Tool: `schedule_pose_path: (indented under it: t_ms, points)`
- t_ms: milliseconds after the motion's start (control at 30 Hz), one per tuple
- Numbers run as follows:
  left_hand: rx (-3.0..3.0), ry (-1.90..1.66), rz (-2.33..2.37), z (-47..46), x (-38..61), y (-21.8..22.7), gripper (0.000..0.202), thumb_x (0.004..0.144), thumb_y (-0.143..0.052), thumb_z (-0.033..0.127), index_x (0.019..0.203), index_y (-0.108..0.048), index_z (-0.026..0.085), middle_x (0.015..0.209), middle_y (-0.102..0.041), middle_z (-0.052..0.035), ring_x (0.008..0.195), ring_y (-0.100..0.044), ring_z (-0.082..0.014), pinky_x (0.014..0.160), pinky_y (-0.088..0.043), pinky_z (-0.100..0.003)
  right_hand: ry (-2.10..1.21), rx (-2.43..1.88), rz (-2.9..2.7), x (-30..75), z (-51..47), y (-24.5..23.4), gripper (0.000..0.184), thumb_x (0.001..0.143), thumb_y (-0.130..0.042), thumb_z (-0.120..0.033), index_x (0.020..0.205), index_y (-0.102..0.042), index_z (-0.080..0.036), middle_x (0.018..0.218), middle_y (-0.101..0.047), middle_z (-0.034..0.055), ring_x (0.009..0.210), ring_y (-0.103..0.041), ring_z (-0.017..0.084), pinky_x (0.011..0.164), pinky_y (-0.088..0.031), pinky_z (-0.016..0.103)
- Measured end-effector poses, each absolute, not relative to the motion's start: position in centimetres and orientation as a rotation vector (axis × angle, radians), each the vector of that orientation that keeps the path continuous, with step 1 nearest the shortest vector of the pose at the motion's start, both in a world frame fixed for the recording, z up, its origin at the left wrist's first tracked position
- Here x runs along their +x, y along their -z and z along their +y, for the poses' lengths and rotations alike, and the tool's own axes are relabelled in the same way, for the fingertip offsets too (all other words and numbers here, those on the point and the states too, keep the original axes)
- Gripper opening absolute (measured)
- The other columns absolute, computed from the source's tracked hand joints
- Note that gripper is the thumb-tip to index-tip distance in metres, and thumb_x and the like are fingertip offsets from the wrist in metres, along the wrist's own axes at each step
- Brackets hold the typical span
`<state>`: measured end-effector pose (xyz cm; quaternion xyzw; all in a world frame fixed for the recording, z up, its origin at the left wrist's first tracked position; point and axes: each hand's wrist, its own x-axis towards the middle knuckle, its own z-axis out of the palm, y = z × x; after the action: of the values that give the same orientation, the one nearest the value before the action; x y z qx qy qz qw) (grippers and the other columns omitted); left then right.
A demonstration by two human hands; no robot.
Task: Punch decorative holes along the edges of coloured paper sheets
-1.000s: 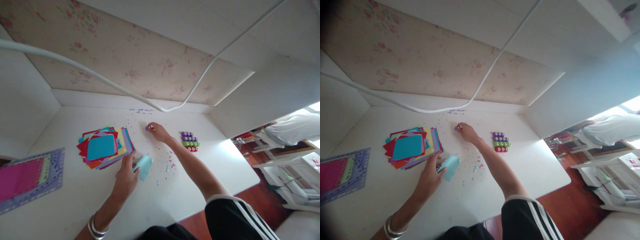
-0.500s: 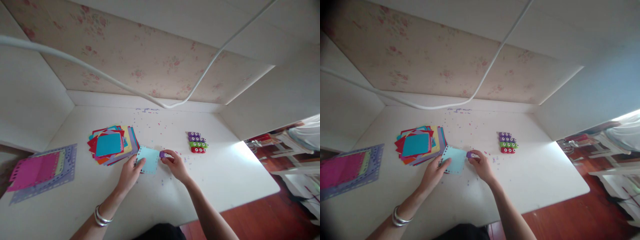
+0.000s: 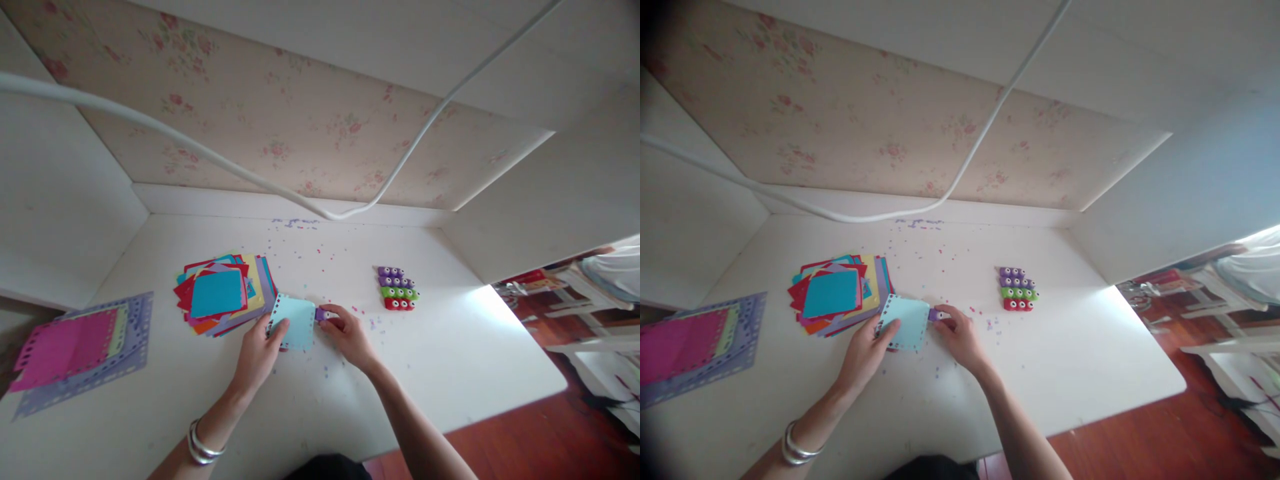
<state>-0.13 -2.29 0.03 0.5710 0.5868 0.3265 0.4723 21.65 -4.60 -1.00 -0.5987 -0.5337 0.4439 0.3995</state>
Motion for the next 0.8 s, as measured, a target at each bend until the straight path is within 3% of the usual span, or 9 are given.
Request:
schedule_pose_path:
  t_ms: [133,800]
  points:
    - [1.31,-0.787,1.398,-2.36,0.01,0.12,0.04,0.083,-0.053,0.054,0.103,-0.061,0.02,0.093,-0.071,-0.0048,0.075,-0.068,-0.0209,0.057,-0.056,-0.027,-1.125,-1.502,-1.344,21.64,-4.61,1.07,0.028,0.083,-0.061,-0.029,0.111,-0.061,-0.025,0.098,-0.071,0.0046,0.084,-0.069,0.021,0.07,-0.055,0.033]
    - [1.324,-0.803,1.391,-2.49,0.1,0.25,0.04,0.083,-0.054,0.054,0.103,-0.062,0.021,0.091,-0.072,-0.0031,0.071,-0.07,-0.0204,0.056,-0.057,-0.027,-1.071,-1.54,-1.413,21.45,-4.48,1.13,0.029,0.083,-0.062,-0.031,0.112,-0.065,-0.027,0.104,-0.07,0.0049,0.086,-0.068,0.021,0.073,-0.057,0.036]
